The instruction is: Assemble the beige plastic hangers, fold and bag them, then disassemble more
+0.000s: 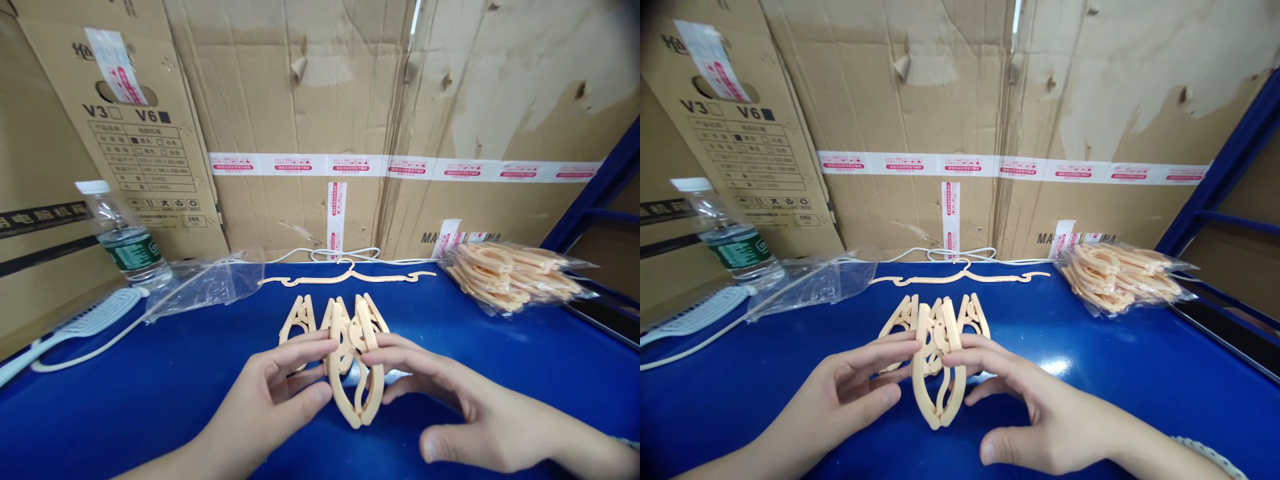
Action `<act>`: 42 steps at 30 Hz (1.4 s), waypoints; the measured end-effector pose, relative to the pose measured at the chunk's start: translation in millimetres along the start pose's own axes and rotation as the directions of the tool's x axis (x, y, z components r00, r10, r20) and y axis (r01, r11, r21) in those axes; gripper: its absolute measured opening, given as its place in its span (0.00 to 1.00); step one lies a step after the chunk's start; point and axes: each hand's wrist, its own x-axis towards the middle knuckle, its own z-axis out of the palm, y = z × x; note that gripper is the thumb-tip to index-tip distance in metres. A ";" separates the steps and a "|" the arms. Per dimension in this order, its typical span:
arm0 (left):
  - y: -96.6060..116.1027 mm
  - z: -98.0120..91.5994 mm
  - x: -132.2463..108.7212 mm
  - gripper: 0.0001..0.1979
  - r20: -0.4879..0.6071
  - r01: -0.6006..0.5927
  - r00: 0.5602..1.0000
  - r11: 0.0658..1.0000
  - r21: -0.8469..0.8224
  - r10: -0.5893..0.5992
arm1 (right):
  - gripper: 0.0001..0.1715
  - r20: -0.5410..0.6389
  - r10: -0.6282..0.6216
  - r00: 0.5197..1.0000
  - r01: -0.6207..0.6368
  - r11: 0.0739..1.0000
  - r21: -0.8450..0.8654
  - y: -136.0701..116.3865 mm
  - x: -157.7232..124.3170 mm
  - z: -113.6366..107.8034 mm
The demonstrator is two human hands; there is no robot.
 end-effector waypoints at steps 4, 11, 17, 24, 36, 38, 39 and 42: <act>-2.0 -1.6 -3.6 0.23 0.121 -0.037 0.992 0.998 0.050 0.030 | 0.38 0.017 0.022 1.000 -0.021 0.997 -0.078 0.0 -2.3 -1.3; -11.4 -10.3 -11.5 0.35 0.249 -0.123 0.966 0.968 0.220 0.067 | 0.35 -0.090 -0.042 0.995 0.035 0.996 -0.080 3.8 -3.0 -1.6; -8.4 -11.9 -16.3 0.31 0.160 -0.150 0.983 0.880 0.450 0.086 | 0.30 -0.392 0.020 0.920 -0.106 0.974 -0.199 -4.6 -0.8 -22.6; -1.9 -10.5 -15.7 0.26 0.112 -0.212 0.976 0.681 0.700 0.189 | 0.27 -0.635 0.113 0.764 -0.372 0.882 -0.290 10.9 -0.7 -48.8; 8.2 -6.6 -15.0 0.29 0.488 -0.481 0.872 0.256 0.839 0.037 | 0.29 -0.407 0.088 0.909 -0.384 0.555 -0.738 9.2 -2.7 -36.2; -1.9 -5.4 -15.2 0.31 0.465 -0.466 0.883 0.235 0.853 0.062 | 0.30 -0.394 0.095 0.914 -0.380 0.538 -0.752 7.4 -3.0 -34.8; -7.9 -5.0 -15.5 0.32 0.452 -0.457 0.889 0.230 0.859 0.077 | 0.30 -0.393 0.096 0.914 -0.382 0.530 -0.757 7.0 -2.9 -34.4; -23.3 -4.1 -16.7 0.34 0.436 -0.449 0.894 0.230 0.864 0.106 | 0.30 -0.391 0.101 0.915 -0.386 0.500 -0.775 6.4 -2.1 -33.6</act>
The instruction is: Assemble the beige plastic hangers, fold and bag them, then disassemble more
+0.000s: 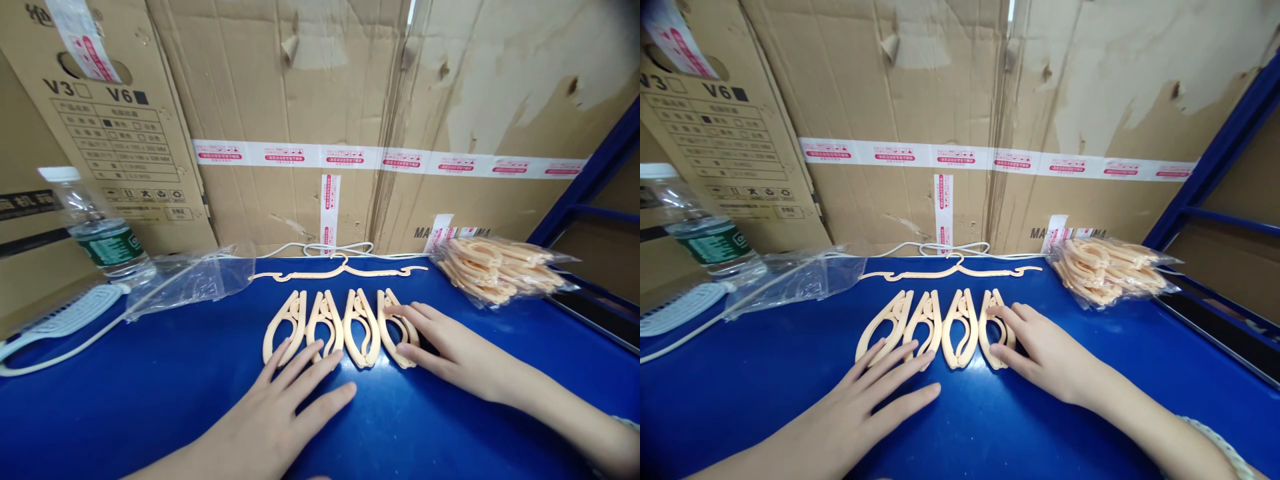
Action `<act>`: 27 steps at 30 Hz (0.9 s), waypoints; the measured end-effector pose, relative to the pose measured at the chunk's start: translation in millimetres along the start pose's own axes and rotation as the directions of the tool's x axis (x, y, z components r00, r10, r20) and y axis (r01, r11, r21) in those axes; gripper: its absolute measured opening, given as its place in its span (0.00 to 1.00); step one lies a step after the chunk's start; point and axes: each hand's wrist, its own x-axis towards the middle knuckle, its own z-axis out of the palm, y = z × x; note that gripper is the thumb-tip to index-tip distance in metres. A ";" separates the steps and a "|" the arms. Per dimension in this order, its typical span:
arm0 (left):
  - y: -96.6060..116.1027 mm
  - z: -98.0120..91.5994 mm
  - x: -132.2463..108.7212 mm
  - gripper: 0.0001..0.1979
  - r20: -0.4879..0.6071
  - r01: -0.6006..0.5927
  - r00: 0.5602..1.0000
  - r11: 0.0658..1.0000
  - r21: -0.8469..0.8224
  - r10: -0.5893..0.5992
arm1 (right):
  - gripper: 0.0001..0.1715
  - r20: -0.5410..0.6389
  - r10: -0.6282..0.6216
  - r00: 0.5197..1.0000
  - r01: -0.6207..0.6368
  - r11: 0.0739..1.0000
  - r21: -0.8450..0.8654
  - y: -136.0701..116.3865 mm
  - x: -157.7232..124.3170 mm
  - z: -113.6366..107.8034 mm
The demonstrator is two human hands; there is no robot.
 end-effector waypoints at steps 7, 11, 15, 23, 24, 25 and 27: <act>0.1 3.7 -0.4 0.35 0.002 -0.005 1.000 0.999 0.036 0.005 | 0.32 0.048 -0.006 0.999 0.007 0.999 -0.036 -5.4 -0.3 -4.3; 1.9 -0.2 -0.2 0.34 0.011 -0.005 1.000 0.998 0.068 0.004 | 0.34 0.000 -0.005 1.000 0.005 0.998 -0.055 -7.7 -1.9 -2.6; 5.5 -4.1 -1.7 0.33 -0.027 0.046 0.999 0.997 0.068 -0.044 | 0.38 -0.073 -0.069 0.995 0.064 0.996 -0.065 -15.6 -8.0 5.7; 4.0 10.5 -4.1 0.41 -0.089 0.164 0.984 0.976 0.144 -0.152 | 0.42 0.170 -0.177 0.969 0.170 0.984 0.055 -42.3 -15.6 13.9; 3.2 12.5 -4.3 0.41 -0.079 0.163 0.985 0.975 0.149 -0.153 | 0.42 0.173 -0.178 0.969 0.168 0.983 0.070 -43.4 -15.1 13.4; 2.6 13.8 -4.5 0.41 -0.068 0.160 0.986 0.975 0.153 -0.151 | 0.42 0.174 -0.177 0.969 0.165 0.983 0.080 -43.9 -14.6 12.8; 2.2 14.5 -4.7 0.40 -0.056 0.158 0.987 0.974 0.161 -0.151 | 0.42 0.175 -0.182 0.968 0.167 0.981 0.095 -43.7 -13.9 12.0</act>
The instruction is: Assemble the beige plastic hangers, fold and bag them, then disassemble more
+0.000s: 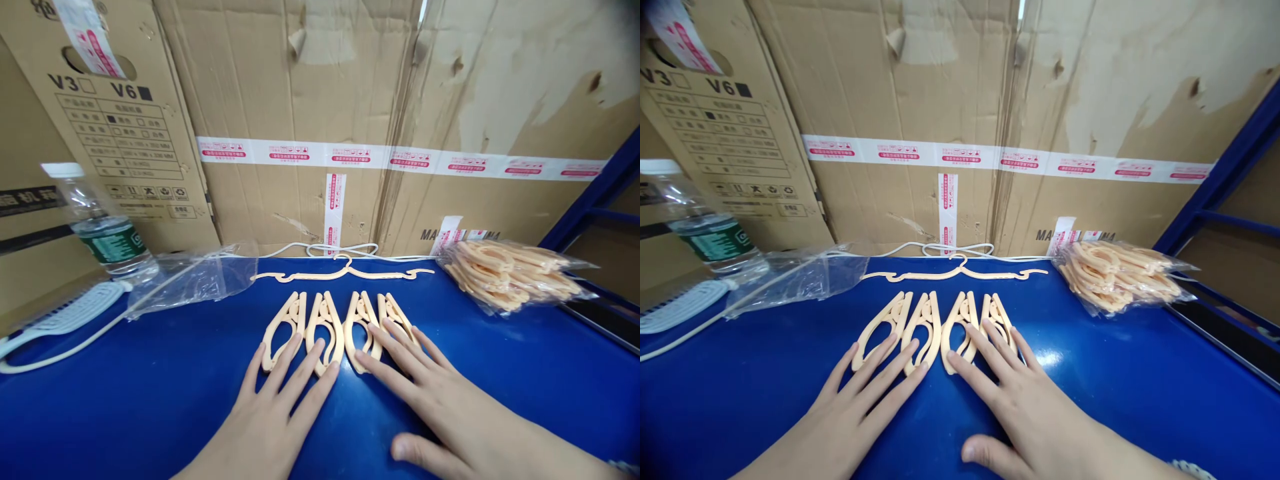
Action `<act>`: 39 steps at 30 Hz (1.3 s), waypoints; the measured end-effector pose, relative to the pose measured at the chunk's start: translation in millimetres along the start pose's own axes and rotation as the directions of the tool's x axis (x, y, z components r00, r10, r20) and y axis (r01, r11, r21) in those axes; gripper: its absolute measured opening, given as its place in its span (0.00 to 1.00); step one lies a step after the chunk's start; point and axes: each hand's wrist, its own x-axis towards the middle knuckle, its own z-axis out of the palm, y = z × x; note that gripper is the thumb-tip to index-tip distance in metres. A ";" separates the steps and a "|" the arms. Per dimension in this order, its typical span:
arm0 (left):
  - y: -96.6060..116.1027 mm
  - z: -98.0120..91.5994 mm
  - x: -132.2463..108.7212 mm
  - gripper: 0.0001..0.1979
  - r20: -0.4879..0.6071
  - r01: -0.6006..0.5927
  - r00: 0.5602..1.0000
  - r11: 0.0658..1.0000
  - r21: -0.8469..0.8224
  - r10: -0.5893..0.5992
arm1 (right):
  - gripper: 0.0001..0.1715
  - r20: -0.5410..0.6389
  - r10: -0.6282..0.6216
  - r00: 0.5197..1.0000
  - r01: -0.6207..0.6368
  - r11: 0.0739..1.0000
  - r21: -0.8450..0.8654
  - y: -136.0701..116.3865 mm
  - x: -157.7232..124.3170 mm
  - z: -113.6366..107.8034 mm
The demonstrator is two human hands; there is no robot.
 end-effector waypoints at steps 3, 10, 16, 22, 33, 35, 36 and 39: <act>0.5 -2.1 -0.1 0.41 0.003 0.005 1.000 1.000 0.012 -0.005 | 0.44 0.036 -0.001 0.999 0.001 1.000 0.003 2.5 0.5 0.7; 2.5 -10.6 1.1 0.38 0.005 0.034 0.999 0.999 -0.011 -0.034 | 0.46 0.051 -0.026 0.998 0.026 1.000 -0.011 9.3 3.4 5.9; 3.4 -14.4 2.7 0.38 0.018 0.054 0.998 0.998 -0.023 -0.053 | 0.45 0.014 -0.054 0.998 0.054 0.998 -0.020 12.3 5.1 6.9; -0.2 -22.9 3.9 0.36 0.101 0.041 0.994 0.999 -0.034 -0.037 | 0.44 0.020 -0.052 0.998 0.053 0.996 -0.067 12.1 7.7 7.8; 0.9 -18.0 3.5 0.36 -0.006 0.043 0.999 0.998 -0.053 -0.043 | 0.43 0.005 -0.072 0.997 0.072 0.991 -0.116 12.1 8.9 8.9; 1.0 -19.4 3.6 0.36 0.009 0.046 0.999 0.997 -0.055 -0.046 | 0.43 0.009 -0.070 0.998 0.070 0.990 -0.126 12.3 8.8 9.6; 1.0 -19.8 3.5 0.36 0.014 0.047 0.999 0.997 -0.054 -0.046 | 0.43 0.014 -0.069 0.997 0.071 0.989 -0.133 12.5 8.8 9.8; 1.4 -20.6 3.1 0.36 0.015 0.050 0.999 0.998 -0.047 -0.049 | 0.42 0.023 -0.065 0.998 0.067 0.984 -0.166 13.5 9.2 10.4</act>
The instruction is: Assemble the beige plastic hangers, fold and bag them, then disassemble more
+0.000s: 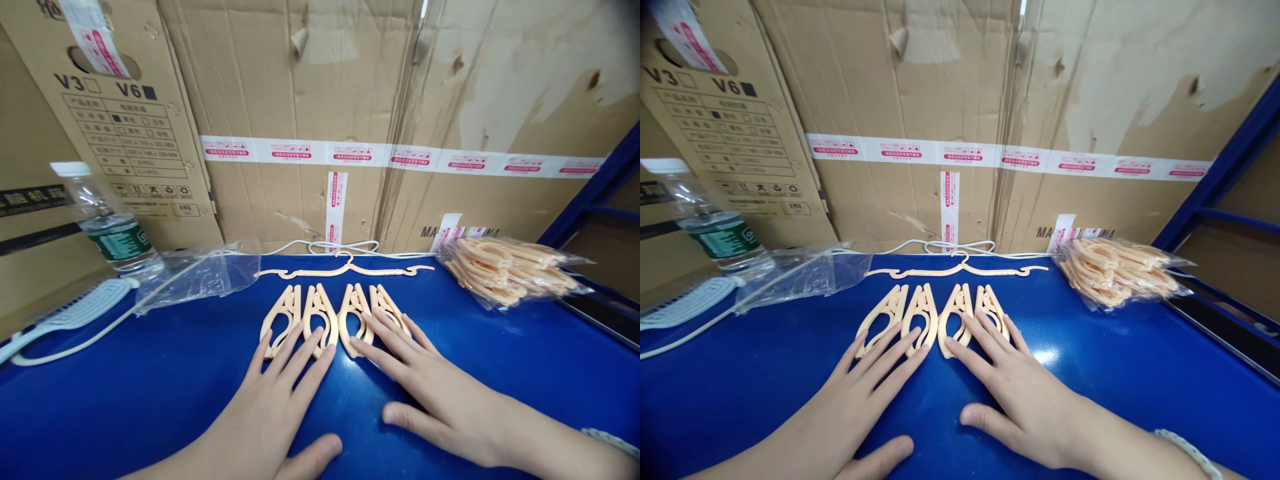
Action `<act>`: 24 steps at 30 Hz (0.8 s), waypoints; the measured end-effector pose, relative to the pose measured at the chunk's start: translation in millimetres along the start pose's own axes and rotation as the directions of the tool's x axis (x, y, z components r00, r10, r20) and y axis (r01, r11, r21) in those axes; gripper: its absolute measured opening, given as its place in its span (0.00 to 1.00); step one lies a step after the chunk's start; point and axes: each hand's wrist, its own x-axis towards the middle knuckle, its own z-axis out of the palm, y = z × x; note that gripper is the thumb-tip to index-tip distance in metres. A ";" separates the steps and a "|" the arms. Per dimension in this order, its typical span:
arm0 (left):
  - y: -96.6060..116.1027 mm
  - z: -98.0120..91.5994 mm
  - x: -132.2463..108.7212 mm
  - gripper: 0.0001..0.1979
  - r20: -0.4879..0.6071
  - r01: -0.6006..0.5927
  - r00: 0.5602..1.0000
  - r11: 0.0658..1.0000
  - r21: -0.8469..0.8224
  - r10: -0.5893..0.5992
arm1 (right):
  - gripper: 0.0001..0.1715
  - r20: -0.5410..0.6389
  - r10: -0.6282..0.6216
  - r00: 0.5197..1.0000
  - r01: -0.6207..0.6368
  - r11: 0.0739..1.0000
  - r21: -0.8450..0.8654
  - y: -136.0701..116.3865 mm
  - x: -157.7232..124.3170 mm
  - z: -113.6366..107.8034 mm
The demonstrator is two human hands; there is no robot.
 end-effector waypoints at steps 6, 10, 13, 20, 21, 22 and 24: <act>-1.2 -0.7 -0.2 0.35 -0.032 -0.011 0.999 1.000 -0.011 0.011 | 0.40 -0.016 0.003 1.000 -0.003 0.999 -0.032 3.6 0.6 1.3; -4.6 1.0 0.9 0.34 -0.061 -0.048 0.997 0.999 -0.013 0.047 | 0.39 -0.065 -0.014 0.998 0.013 1.000 -0.012 5.5 0.7 2.6; -4.9 1.6 1.7 0.36 -0.077 -0.093 0.993 0.995 -0.027 0.091 | 0.37 -0.138 0.004 0.990 0.001 0.999 0.039 5.9 0.2 3.3; 3.5 -18.7 7.4 0.32 0.000 -0.364 0.930 0.919 -0.151 0.368 | 0.27 -0.391 0.122 0.912 0.000 0.955 0.298 13.7 0.3 2.3; 4.3 -22.8 8.6 0.29 0.034 -0.447 0.887 0.874 -0.191 0.461 | 0.25 -0.420 0.134 0.898 0.011 0.946 0.325 15.6 0.9 1.5; 4.8 -26.1 9.5 0.27 0.042 -0.508 0.846 0.827 -0.240 0.532 | 0.23 -0.446 0.147 0.883 0.018 0.938 0.346 17.5 1.5 0.5; 4.5 -29.6 9.8 0.26 0.083 -0.572 0.776 0.753 -0.325 0.625 | 0.19 -0.495 0.172 0.852 0.025 0.930 0.367 21.2 2.9 -1.7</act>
